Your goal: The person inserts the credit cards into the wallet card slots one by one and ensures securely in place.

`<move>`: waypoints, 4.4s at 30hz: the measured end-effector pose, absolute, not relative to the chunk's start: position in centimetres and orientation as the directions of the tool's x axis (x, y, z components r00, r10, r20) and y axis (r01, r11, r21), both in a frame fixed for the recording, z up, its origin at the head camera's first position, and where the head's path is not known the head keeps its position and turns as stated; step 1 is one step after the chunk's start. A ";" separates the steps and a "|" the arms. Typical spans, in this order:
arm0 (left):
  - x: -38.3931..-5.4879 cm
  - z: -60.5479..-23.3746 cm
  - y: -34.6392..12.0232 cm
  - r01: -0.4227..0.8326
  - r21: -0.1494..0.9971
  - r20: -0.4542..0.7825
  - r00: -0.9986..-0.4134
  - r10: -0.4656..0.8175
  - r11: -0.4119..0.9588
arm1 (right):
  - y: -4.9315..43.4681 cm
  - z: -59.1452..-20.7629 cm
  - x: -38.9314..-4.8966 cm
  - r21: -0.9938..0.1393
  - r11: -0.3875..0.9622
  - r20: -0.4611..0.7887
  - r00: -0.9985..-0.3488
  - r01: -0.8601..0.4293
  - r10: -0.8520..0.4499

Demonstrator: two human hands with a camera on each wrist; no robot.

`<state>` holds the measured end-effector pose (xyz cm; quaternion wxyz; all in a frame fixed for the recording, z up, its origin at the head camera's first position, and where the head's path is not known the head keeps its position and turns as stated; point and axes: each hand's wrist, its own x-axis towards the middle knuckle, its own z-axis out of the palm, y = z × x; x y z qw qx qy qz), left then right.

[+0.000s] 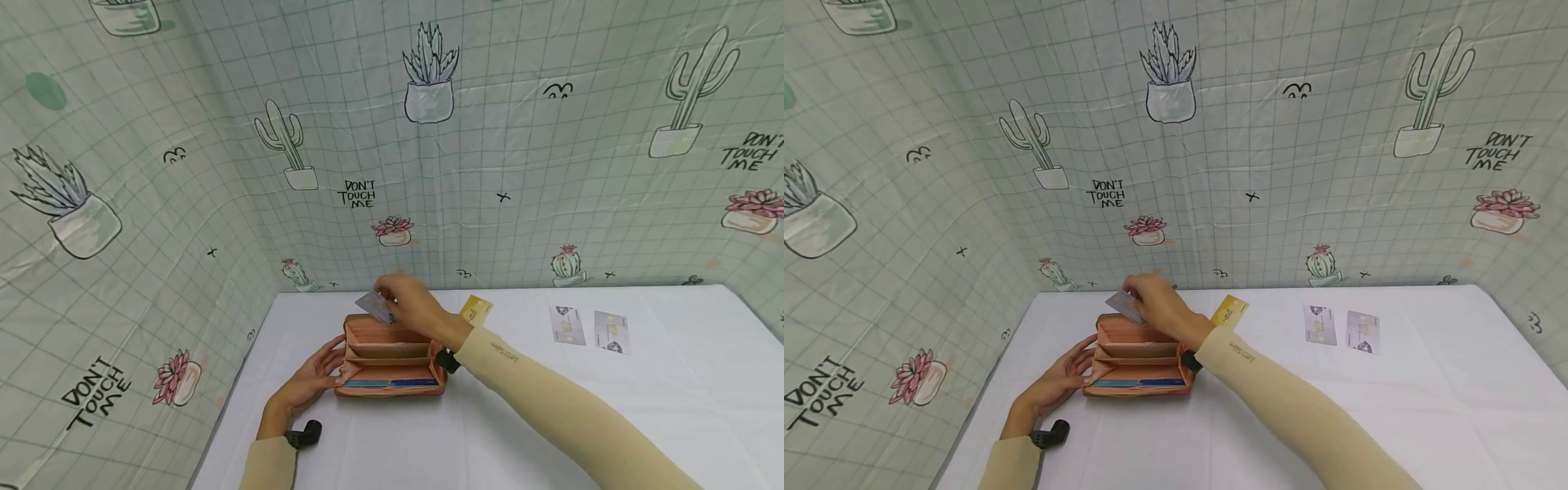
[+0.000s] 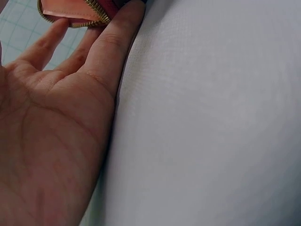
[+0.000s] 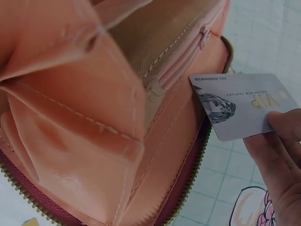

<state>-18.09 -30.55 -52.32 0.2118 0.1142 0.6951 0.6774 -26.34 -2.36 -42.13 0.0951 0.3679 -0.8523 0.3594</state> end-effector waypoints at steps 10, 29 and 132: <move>-18.0 -52.2 -30.4 -0.137 0.989 -0.150 -0.883 0.444 0.060 | -2.9 -42.1 -26.4 -0.498 0.460 0.404 -0.666 -0.735 -0.627; -18.0 -52.2 -30.6 -0.118 0.990 -0.141 -0.891 0.431 0.080 | -5.3 -41.3 -26.9 -0.399 0.535 0.190 -0.638 -0.745 -0.747; -17.5 -52.7 -30.6 -0.073 0.996 -0.087 -0.880 0.467 0.048 | 2.0 -42.6 -25.8 -0.673 0.393 0.190 -0.660 -0.627 -0.727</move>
